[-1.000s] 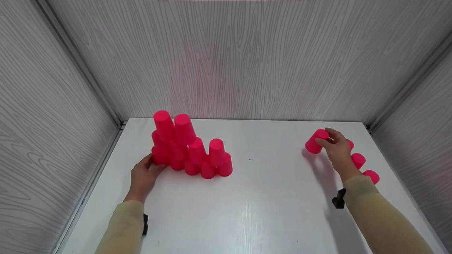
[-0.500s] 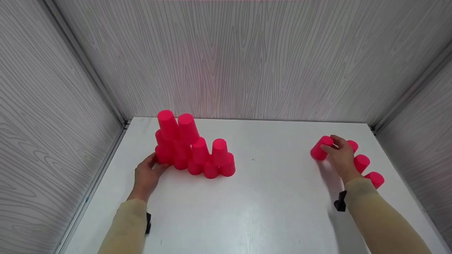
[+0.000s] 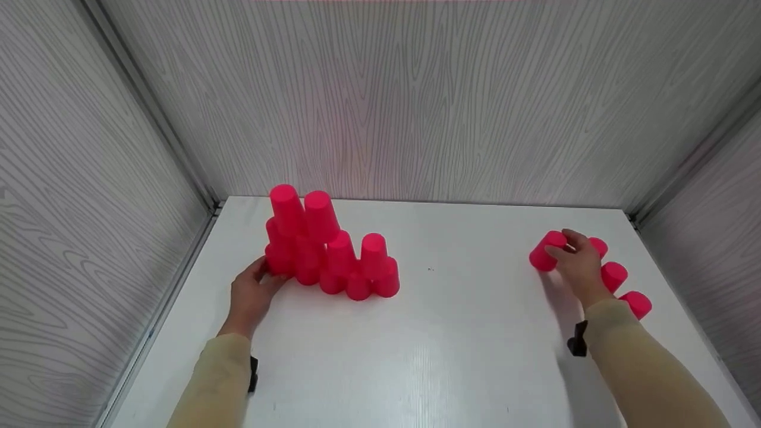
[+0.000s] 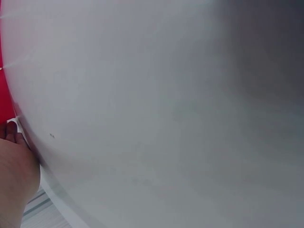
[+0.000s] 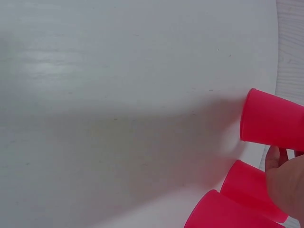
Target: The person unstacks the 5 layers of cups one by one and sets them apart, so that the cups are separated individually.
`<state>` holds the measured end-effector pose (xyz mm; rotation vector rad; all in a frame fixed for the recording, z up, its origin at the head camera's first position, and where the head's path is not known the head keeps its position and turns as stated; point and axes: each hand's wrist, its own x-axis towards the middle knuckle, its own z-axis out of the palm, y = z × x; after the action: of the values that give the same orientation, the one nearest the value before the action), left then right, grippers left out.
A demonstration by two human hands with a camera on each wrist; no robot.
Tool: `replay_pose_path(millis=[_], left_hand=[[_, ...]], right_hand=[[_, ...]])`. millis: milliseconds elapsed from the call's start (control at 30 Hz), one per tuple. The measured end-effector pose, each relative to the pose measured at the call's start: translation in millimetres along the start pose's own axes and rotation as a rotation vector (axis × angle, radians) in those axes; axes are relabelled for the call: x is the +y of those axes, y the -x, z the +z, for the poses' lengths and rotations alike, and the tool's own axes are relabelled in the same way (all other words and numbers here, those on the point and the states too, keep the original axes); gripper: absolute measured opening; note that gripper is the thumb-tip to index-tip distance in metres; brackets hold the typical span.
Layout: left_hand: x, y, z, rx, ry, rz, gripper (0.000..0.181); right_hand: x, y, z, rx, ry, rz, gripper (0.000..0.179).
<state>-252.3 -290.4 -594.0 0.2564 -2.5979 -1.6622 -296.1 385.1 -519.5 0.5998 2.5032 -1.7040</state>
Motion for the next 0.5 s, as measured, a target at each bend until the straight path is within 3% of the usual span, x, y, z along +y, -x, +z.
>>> replay_pose_path(millis=[233, 367, 500], left_hand=[[2.2, 0.9, 1.7, -0.009, 0.010, 0.012, 0.075], [1.2, -0.2, 1.7, -0.010, 0.010, 0.010, 0.075], [-0.9, -1.4, 1.2, -0.008, 0.019, 0.009, 0.075]], right_hand=[[-10.9, 9.0, -5.7, 0.018, 0.071, -0.032, 0.089], [-21.8, 16.0, -7.8, 0.037, 0.075, -0.132, 0.081], [-51.1, 28.7, -0.2, 0.043, 0.063, -0.281, 0.074]])
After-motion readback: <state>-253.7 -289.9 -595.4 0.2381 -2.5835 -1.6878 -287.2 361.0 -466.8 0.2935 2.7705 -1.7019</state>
